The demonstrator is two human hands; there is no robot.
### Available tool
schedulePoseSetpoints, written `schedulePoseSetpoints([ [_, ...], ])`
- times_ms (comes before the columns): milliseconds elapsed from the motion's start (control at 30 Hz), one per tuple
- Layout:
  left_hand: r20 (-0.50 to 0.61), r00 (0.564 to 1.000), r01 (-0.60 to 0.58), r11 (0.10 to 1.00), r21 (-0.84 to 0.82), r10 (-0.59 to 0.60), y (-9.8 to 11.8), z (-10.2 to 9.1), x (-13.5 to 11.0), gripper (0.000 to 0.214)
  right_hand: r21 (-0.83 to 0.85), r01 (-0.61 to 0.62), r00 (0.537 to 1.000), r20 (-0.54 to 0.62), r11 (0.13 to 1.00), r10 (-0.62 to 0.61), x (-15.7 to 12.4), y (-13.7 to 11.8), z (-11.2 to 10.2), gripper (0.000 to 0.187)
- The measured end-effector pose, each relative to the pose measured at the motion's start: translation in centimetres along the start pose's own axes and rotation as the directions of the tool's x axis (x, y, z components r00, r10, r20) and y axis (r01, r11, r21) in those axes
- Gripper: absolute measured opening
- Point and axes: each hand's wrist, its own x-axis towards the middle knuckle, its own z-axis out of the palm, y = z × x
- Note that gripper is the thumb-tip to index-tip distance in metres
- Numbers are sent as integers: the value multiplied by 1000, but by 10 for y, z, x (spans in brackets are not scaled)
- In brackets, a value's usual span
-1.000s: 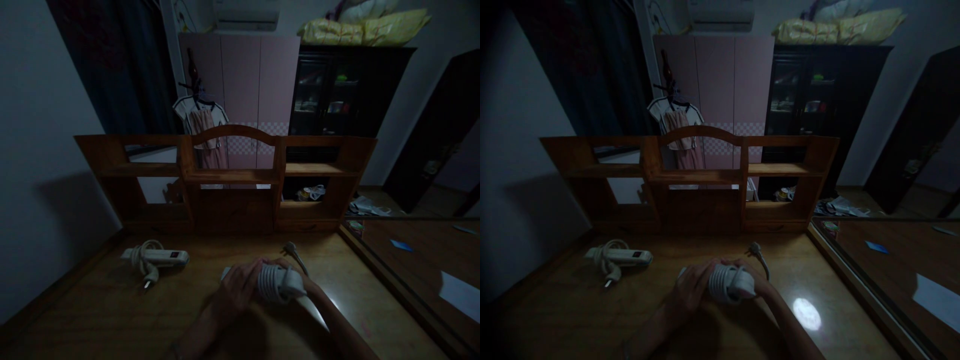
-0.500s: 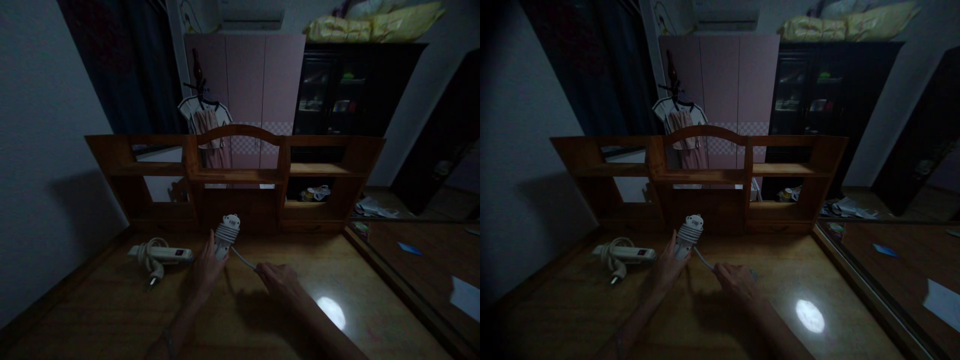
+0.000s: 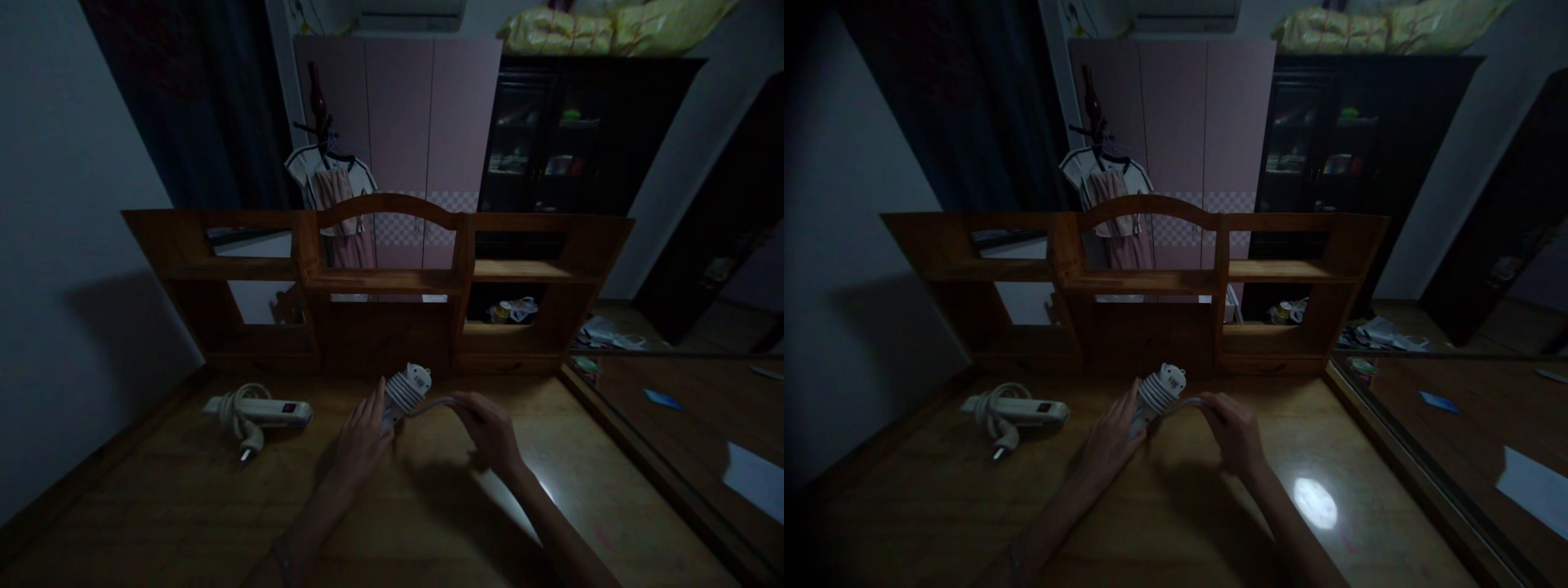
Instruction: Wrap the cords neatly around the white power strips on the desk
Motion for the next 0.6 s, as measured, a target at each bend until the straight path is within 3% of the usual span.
schedulePoseSetpoints([
  [100,1,1000,6,999,-33,-6,10,-2,2,79,24,33,999,-10,999,-32,0,-4,-3,17],
  [200,0,1000,-16,1000,-24,16,18,-4,1,78,-46,173,983,63,984,-170,-7,-12,3,18],
  [367,88,977,-202,977,70,196,27,-4,-4,75,-215,372,917,238,903,-321,-10,-15,6,18],
  [467,132,927,-364,927,90,351,32,-6,-7,70,-226,318,930,264,921,-256,-3,-6,-6,18],
  [600,125,853,-517,852,78,506,40,-12,-9,59,-144,146,951,293,979,-99,9,8,-30,23],
])
